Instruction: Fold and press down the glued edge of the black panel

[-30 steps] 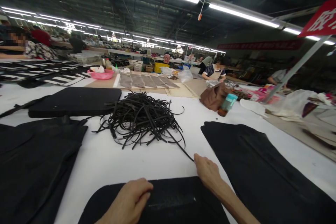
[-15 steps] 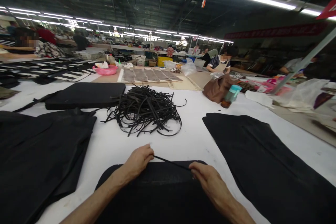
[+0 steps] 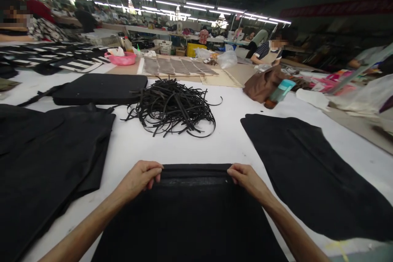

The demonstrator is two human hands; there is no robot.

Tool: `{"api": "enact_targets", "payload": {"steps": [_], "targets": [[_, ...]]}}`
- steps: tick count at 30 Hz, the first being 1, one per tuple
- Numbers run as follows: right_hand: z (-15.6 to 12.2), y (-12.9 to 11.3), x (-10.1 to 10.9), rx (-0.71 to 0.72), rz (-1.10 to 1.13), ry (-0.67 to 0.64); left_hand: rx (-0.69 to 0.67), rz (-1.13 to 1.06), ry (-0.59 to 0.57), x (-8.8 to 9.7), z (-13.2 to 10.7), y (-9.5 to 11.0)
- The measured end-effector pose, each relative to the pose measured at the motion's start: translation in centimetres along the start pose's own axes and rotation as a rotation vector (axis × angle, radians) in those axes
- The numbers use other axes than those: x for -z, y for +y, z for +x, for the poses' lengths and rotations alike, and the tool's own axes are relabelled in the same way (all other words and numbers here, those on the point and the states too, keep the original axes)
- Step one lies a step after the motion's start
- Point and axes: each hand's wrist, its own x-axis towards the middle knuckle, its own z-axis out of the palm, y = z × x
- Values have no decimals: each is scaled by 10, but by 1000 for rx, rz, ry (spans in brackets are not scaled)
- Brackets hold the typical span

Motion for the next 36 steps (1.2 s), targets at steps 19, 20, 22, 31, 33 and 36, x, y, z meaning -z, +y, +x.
{"api": "enact_targets", "payload": {"steps": [19,20,22,31,33,36], "targets": [[9,20,-5,-167,-17,-97,175,-118,187,1,-13,-23],[9,21,-6,-160,-14,-101,171,-107,185,0,-13,-25],[9,22,-6,-154,-23,-103,172,-86,191,0,-11,-28],[16,27,-12,-235,-6,-65,209,-58,230,-2,-4,-44],[18,31,-11,-237,2,-66,221,-58,229,-3,-3,-45],[18,32,-11,-228,9,-71,243,-60,223,-3,-2,-44]]}}
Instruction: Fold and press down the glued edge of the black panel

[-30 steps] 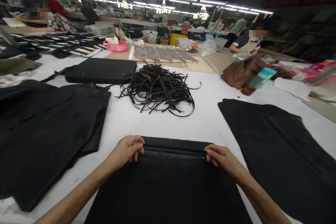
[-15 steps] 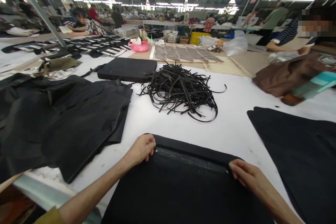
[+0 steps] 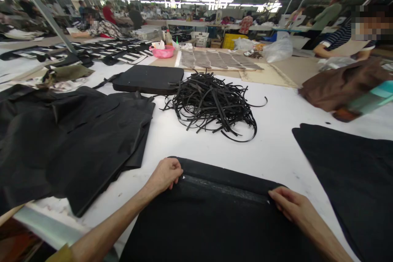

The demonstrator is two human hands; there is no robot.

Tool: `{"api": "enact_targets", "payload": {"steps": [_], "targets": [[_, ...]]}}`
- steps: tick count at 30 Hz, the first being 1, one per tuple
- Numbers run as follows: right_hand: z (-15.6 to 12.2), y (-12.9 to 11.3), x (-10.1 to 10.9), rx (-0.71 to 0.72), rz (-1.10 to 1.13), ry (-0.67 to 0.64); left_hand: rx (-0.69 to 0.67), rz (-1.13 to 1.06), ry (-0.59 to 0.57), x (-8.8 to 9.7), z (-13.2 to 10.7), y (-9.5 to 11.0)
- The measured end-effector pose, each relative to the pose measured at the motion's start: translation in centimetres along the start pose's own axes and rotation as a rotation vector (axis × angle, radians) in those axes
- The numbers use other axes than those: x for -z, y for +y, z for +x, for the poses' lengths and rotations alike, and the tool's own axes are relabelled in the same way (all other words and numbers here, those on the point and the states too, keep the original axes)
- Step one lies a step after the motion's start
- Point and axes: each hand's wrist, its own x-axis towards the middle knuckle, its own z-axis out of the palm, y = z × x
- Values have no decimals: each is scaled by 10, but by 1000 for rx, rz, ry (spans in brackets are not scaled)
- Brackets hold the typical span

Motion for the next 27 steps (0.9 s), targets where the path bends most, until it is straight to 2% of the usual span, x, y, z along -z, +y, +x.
{"api": "enact_targets", "payload": {"steps": [12,21,23,27], "targets": [[-7,-7,-1,-4,34,11,3,45,-29,1,2,0],[-9,-3,-5,79,-47,74,-38,192,-3,0,0,3],[-10,-5,-5,102,-58,91,-96,338,40,1,-3,5],[-11,-7,-5,117,-75,138,-107,866,141,-3,-14,15]]}}
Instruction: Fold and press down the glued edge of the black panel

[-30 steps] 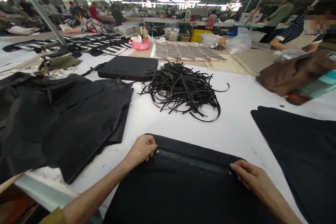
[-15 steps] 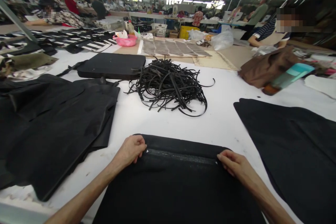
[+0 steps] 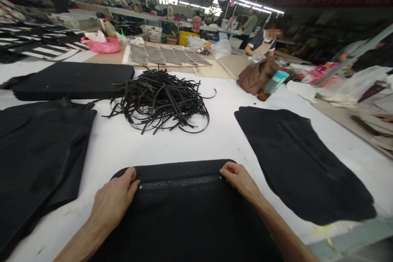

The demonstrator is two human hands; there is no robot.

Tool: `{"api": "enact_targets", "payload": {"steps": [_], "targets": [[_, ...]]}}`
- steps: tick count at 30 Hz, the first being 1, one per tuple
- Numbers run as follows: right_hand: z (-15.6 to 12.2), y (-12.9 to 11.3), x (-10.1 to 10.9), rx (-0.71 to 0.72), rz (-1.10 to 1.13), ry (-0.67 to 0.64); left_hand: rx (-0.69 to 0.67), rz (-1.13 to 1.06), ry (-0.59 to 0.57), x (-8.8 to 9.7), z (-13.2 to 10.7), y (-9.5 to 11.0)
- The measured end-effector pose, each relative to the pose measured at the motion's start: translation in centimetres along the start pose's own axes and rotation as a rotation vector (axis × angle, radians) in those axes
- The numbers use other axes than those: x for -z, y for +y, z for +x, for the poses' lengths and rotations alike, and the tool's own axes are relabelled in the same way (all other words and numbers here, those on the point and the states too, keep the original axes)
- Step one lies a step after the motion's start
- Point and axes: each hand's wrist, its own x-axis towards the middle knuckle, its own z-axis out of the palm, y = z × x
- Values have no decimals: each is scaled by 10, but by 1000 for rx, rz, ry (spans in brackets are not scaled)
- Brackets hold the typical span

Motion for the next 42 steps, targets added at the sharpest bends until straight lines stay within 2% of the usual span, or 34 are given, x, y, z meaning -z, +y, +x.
{"api": "enact_targets", "payload": {"steps": [2,6,8,12,17,26,33,38,40,42], "targets": [[-1,0,-1,1,-11,21,-79,143,57,-1,-6,7],[-3,1,-2,3,-43,70,-467,254,181,-12,-12,13],[-4,0,-3,0,-59,96,-533,323,181,-18,-14,11],[-4,-2,-3,-6,-94,130,-537,461,200,-21,-22,12],[-6,-6,-4,0,-153,149,-517,576,246,-21,-34,25],[-10,-14,-8,-17,-311,179,-516,675,288,-26,-35,35],[-14,-19,-13,-17,-414,191,-484,812,260,-22,-36,50],[-20,-25,-13,-39,-660,226,-437,906,255,-18,-36,61],[-22,-28,-12,-67,-753,227,-420,892,263,-17,-36,63],[-26,-33,-15,-26,-851,270,-415,860,272,-17,-37,64]]}}
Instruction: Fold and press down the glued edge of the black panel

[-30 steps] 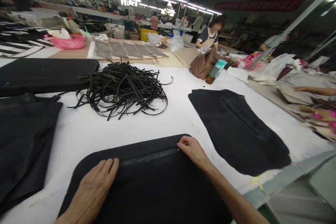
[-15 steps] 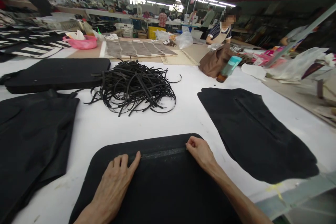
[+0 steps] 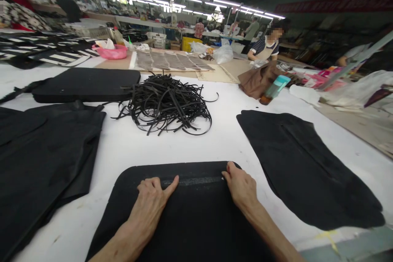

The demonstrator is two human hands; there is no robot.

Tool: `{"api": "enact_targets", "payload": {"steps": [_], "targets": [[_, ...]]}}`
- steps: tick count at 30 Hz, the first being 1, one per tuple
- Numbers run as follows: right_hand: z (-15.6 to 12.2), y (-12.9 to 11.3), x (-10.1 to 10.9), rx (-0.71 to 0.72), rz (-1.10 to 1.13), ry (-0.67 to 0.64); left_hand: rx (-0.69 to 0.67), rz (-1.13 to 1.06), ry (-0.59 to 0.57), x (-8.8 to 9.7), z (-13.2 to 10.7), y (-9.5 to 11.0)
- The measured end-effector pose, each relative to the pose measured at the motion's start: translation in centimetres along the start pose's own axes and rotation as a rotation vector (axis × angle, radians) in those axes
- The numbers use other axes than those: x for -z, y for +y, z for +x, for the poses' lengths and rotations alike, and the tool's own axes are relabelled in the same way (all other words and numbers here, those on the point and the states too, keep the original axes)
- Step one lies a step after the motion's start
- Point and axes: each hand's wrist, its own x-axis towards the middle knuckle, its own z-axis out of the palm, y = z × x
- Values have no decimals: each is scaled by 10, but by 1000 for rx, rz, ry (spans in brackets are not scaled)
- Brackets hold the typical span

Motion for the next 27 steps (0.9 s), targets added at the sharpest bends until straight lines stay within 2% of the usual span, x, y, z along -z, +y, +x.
{"api": "enact_targets", "payload": {"steps": [2,4,7,9,15,20,24,27], "targets": [[-7,-11,1,106,-79,122,6,-6,1,-1,0,1],[-17,-28,-1,301,-85,216,4,17,-5,-3,0,4],[-31,-55,-10,607,5,224,7,44,-7,-6,-1,7],[-35,-63,-17,691,36,209,1,22,-3,-9,-2,6],[-34,-57,-21,662,12,170,-36,-239,62,-22,-14,-11],[-43,-74,-19,618,-119,201,4,-296,17,-20,-13,-20],[-50,-91,-28,601,-228,286,53,-324,98,-11,-2,-6],[-47,-91,-39,610,-284,388,-18,-432,193,-17,7,13]]}}
